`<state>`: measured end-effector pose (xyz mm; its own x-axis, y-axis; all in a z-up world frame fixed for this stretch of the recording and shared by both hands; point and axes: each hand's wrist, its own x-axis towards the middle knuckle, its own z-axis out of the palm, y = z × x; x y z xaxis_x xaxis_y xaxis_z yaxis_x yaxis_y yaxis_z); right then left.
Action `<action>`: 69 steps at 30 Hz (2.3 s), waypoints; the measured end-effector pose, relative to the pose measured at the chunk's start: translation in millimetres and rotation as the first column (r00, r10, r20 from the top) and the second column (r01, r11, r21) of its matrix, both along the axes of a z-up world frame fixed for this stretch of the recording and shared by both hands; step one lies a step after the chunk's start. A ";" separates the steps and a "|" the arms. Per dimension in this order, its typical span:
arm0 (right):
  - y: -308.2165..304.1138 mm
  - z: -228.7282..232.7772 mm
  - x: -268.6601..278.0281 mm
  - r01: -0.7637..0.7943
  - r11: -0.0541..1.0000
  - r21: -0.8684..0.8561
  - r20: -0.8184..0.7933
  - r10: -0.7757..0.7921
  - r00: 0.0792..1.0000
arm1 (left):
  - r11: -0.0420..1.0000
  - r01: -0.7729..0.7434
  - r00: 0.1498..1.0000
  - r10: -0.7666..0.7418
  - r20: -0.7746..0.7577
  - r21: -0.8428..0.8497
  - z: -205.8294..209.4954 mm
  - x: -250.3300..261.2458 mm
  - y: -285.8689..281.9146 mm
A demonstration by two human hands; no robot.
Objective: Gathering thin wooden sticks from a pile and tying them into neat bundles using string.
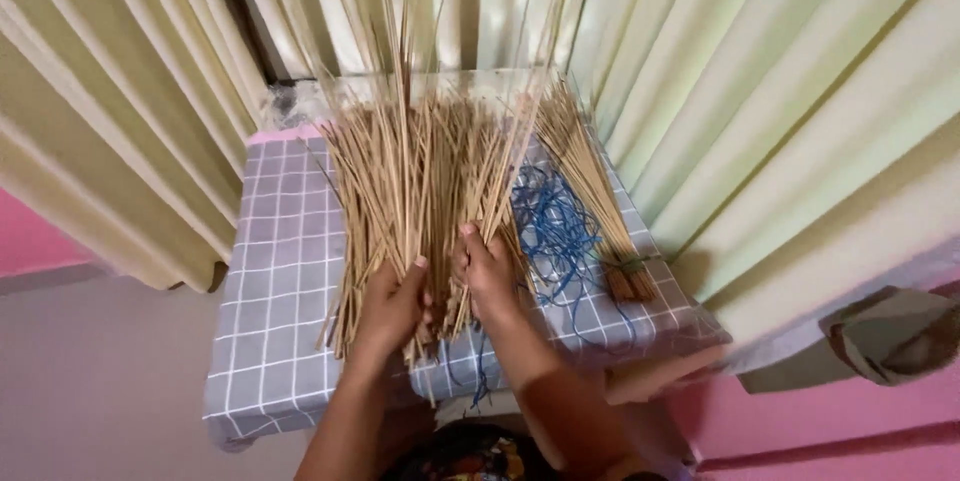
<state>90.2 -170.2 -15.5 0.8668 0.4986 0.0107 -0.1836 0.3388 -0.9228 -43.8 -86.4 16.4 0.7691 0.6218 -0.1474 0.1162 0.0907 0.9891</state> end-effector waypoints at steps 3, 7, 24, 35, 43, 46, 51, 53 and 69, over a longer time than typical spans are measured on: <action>-8.5 11.9 -5.2 -0.101 0.994 0.035 -0.014 0.102 0.995 | 0.999 -0.030 0.995 0.033 0.090 -0.037 12.9 -3.9 -5.0; -3.8 -2.7 -13.0 -0.202 0.973 0.109 0.011 0.202 0.979 | 1.000 -0.011 0.996 0.014 0.083 -0.027 14.2 -0.7 -8.2; 0.1 23.3 -31.2 -0.062 0.998 -0.012 -0.136 0.060 0.989 | 0.997 0.057 0.994 -0.053 0.091 -0.047 18.0 -6.8 -8.4; -20.4 59.5 -27.3 -0.121 0.987 0.104 0.042 0.117 0.992 | 0.998 0.062 0.992 -0.062 0.113 0.010 -2.1 -5.5 -9.3; 0.2 -5.8 -33.6 -0.133 0.989 0.069 0.001 0.133 0.991 | 0.995 0.039 0.987 -0.052 0.152 0.087 18.2 -11.6 -21.2; 0.7 -14.6 -29.3 -0.140 0.987 0.077 -0.027 0.142 0.990 | 0.996 0.055 0.986 -0.066 0.151 0.075 30.4 -14.6 -26.0; -5.9 -4.7 -36.0 -0.158 0.986 0.059 -0.062 0.162 0.985 | 0.997 0.060 0.984 -0.068 0.167 0.054 14.9 -11.4 -24.1; -7.3 0.8 -39.8 -0.138 0.987 0.078 -0.111 0.146 0.983 | 0.996 0.060 0.985 -0.069 0.158 0.059 10.1 -10.0 -23.1; -13.2 -9.9 -20.4 -0.222 0.973 0.057 -0.024 0.223 0.974 | 0.997 -0.043 0.979 0.030 0.202 0.063 8.7 -13.4 -24.3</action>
<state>69.8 -183.4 -25.4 0.7346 0.6783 0.0179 -0.2875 0.3351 -0.8973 -57.2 -110.6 25.0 0.7555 0.6532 0.0504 -0.0876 0.0245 0.9959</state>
